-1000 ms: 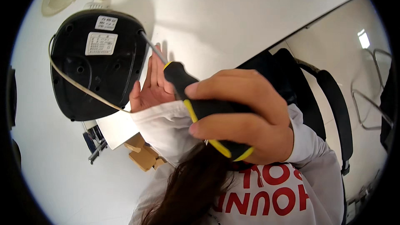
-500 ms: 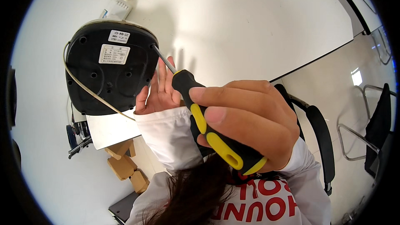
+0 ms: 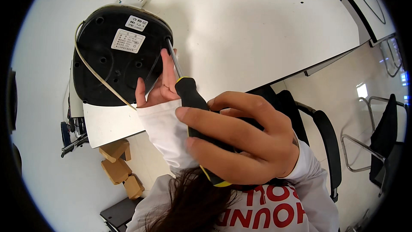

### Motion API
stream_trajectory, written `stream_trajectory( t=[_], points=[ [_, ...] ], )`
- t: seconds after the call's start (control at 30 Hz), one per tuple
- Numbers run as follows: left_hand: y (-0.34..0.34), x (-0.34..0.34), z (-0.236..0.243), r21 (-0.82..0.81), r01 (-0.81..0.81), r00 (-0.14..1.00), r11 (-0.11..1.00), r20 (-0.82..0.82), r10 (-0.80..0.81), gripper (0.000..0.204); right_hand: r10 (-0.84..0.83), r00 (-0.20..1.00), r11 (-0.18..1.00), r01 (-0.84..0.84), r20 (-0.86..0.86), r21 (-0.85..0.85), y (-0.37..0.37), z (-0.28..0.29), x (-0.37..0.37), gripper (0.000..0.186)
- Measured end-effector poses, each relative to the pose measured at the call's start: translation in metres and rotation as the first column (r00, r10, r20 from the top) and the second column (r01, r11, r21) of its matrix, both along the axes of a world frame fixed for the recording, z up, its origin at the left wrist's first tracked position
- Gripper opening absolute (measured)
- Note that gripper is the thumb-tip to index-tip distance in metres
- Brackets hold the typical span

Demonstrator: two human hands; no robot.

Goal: The person uses a screwdriver to remove screws from the underside of a black electronic device base. They place the screws on the table and continue unscrewing multiple fasteners to disassemble the unit.

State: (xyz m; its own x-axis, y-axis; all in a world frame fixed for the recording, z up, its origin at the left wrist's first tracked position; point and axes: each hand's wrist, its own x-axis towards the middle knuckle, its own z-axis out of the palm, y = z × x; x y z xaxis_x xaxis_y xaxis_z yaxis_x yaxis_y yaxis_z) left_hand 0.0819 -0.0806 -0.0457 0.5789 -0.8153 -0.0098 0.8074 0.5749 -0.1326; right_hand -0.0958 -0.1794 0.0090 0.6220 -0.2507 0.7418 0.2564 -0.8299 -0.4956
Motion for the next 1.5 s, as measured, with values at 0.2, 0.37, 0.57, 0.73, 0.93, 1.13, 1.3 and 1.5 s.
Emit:
stream_trajectory(
  t=[0.2,0.37,0.57,0.73,0.93,1.13,1.3,1.5],
  points=[
    [0.005,0.004,-0.004,0.059,-0.018,0.994,0.998,0.107,0.012,0.063,0.025,0.995,0.998,-0.020,0.093,-0.054,0.005,-0.012,0.006,0.031],
    [0.005,0.008,-0.003,0.054,-0.018,0.997,0.998,0.080,0.013,0.063,0.048,0.995,0.991,-0.058,0.086,0.122,0.009,-0.010,0.002,0.027],
    [0.003,0.009,0.010,0.057,-0.058,0.993,0.997,0.107,0.052,0.059,0.047,0.957,0.934,-0.144,0.287,0.327,0.007,-0.002,0.007,0.043],
    [0.003,0.021,0.024,0.109,-0.092,0.980,0.990,0.185,0.071,0.054,0.243,0.951,0.946,-0.276,0.189,0.172,-0.016,0.022,0.014,0.066],
    [0.004,0.018,0.014,0.065,-0.121,0.968,0.991,0.229,0.103,0.055,-0.071,0.977,0.978,0.029,0.200,0.208,0.008,0.028,0.021,0.059],
    [-0.005,0.017,0.010,0.040,-0.120,0.947,0.992,0.305,0.102,0.051,-0.203,0.978,0.936,0.181,0.041,0.303,0.019,0.035,0.018,0.037],
    [0.005,0.013,0.013,0.190,-0.191,0.953,0.963,0.272,0.135,0.039,-0.257,0.966,0.867,0.227,0.008,0.444,0.050,0.050,0.018,0.010],
    [-0.014,0.003,0.033,0.378,-0.461,0.853,0.803,0.439,0.283,0.035,0.020,0.941,0.934,-0.138,0.338,0.328,0.035,0.030,0.027,0.019]
  ],
)
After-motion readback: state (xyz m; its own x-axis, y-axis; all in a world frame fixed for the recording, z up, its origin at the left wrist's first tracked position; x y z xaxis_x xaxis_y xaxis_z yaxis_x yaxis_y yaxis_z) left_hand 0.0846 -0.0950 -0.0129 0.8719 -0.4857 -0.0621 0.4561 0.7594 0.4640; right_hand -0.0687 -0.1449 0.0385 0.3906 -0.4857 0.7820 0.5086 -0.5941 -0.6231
